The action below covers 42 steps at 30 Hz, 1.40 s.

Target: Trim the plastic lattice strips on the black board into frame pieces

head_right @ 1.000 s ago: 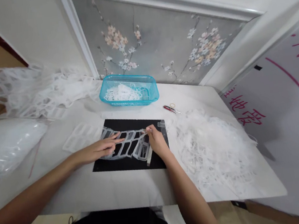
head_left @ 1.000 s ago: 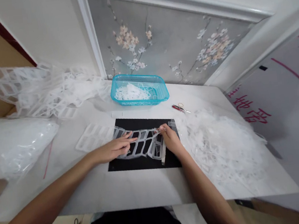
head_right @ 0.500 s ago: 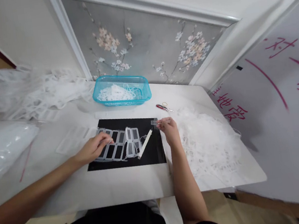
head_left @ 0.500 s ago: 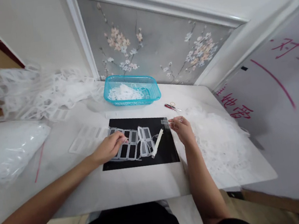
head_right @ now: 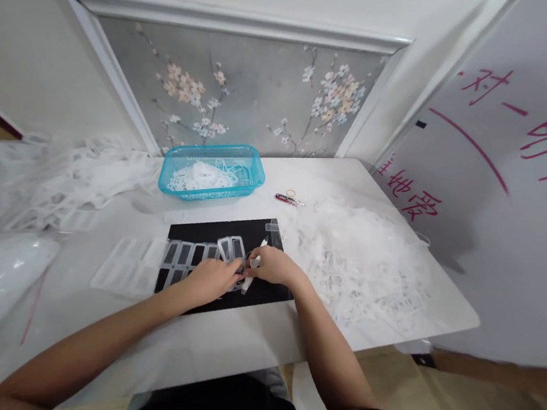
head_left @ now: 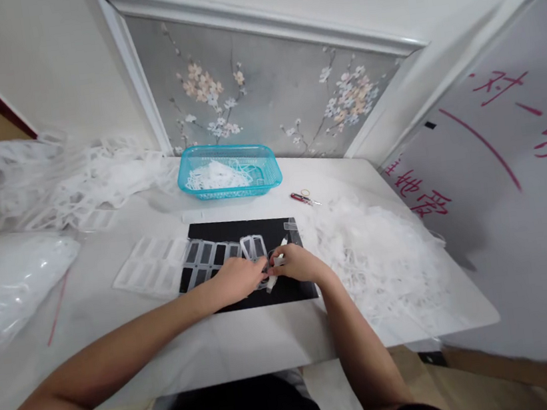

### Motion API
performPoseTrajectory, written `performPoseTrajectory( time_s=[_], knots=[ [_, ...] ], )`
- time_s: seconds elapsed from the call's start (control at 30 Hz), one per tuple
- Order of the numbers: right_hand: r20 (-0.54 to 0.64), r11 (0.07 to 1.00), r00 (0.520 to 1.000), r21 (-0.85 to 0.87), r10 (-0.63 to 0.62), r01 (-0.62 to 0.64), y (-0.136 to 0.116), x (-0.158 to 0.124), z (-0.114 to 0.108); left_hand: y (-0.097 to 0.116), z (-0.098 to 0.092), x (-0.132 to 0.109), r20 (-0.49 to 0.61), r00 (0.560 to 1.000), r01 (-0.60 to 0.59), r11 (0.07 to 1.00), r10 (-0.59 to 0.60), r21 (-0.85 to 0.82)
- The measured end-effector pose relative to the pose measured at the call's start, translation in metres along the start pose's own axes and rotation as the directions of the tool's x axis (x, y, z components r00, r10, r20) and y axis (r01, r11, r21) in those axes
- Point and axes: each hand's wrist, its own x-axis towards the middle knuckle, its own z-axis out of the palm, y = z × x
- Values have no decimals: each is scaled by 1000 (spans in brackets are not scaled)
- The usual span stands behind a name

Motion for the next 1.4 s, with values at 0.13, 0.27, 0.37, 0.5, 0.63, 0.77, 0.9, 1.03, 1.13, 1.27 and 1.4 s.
performPoseTrajectory(
  time_s=[0.13, 0.27, 0.37, 0.5, 0.63, 0.77, 0.9, 1.03, 1.13, 1.27, 1.4],
  knots=[
    [-23, 998, 998, -30, 50, -51, 0, 2, 6, -4, -9, 7, 8, 1000, 30, 994, -29, -103],
    [6, 997, 998, -30, 68, -67, 0, 3, 5, -17, -27, 14, -36, 995, 80, 954, -94, -288],
    [42, 997, 996, -20, 77, -77, 0, 4, 2, -30, -31, 19, -84, 980, 127, 889, -182, -441],
    [75, 996, 993, -14, 92, -92, 1, 5, -2, -41, -22, 24, -170, 942, 132, 787, -289, -603],
    [107, 995, 990, -7, 96, -96, 5, 3, -3, -57, -21, 29, -315, 842, 91, 690, -439, -719],
    [121, 997, 989, 16, 79, -81, 8, 2, -6, -76, -31, 30, -423, 733, 24, 642, -532, -767],
    [-123, 992, 992, 125, 12, 3, 5, 7, -5, -71, -32, 25, -460, 746, -9, 683, -482, -730],
    [-369, 999, 929, -30, 6, -18, -2, 14, 9, -49, -27, 17, -418, 840, 26, 797, -345, -604],
    [-338, 974, 940, -195, 39, -110, -4, 18, 20, -35, -21, 14, -344, 907, 72, 896, -241, -437],
    [-322, 965, 945, -226, 58, -136, -6, 19, 25, -25, -10, 18, -232, 949, 171, 966, -214, -192],
    [-282, 968, 959, -228, 38, -105, -8, 20, 20, -21, -4, 23, -170, 954, 251, 968, -249, -9]
  ],
)
